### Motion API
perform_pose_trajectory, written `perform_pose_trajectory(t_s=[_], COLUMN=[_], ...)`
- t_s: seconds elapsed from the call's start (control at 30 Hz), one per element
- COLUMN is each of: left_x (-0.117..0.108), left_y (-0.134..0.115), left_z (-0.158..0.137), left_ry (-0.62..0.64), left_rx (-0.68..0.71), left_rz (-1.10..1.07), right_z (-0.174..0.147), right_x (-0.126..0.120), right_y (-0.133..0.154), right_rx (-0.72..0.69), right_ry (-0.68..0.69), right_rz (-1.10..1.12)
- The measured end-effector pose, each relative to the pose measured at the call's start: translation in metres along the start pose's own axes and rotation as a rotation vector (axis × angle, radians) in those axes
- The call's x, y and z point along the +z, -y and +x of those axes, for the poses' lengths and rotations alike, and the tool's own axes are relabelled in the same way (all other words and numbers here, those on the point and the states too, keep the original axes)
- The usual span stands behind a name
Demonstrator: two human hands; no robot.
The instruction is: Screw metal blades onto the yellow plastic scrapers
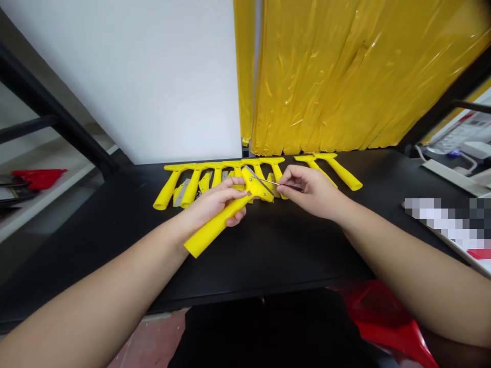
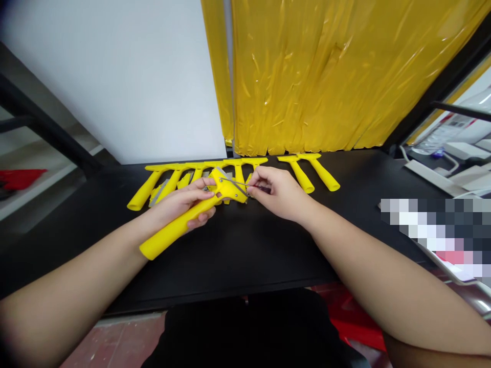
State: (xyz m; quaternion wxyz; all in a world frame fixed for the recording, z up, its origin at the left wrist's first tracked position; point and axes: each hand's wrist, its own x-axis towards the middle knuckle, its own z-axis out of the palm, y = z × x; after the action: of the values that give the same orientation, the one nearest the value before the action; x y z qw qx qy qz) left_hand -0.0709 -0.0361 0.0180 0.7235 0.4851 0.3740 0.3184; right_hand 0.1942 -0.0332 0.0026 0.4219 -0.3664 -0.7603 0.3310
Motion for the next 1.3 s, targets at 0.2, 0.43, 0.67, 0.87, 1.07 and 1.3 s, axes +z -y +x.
perform_pose_trajectory(t_s=[0.2, 0.43, 0.67, 0.87, 1.07, 1.3], left_x=[0.0, 0.002, 0.005, 0.007, 0.013, 0.021], left_y=[0.002, 0.001, 0.001, 0.001, 0.001, -0.001], left_z=[0.001, 0.001, -0.002, -0.004, -0.01, -0.016], left_ry=[-0.008, -0.014, -0.04, -0.063, -0.087, -0.123], left_rx=[0.011, 0.027, 0.033, 0.029, 0.042, 0.146], left_rz=[-0.041, -0.026, 0.082, 0.132, 0.165, 0.202], right_z=[-0.001, -0.003, -0.004, -0.004, -0.002, -0.005], right_x=[-0.003, -0.004, -0.003, -0.006, -0.005, -0.002], right_y=[0.004, 0.007, 0.013, 0.013, 0.011, 0.007], right_rx=[-0.017, 0.009, 0.036, 0.079, 0.134, 0.213], right_ry=[-0.024, -0.037, -0.053, 0.0, 0.039, 0.058], right_rz=[-0.146, -0.217, -0.175, -0.214, -0.206, -0.017])
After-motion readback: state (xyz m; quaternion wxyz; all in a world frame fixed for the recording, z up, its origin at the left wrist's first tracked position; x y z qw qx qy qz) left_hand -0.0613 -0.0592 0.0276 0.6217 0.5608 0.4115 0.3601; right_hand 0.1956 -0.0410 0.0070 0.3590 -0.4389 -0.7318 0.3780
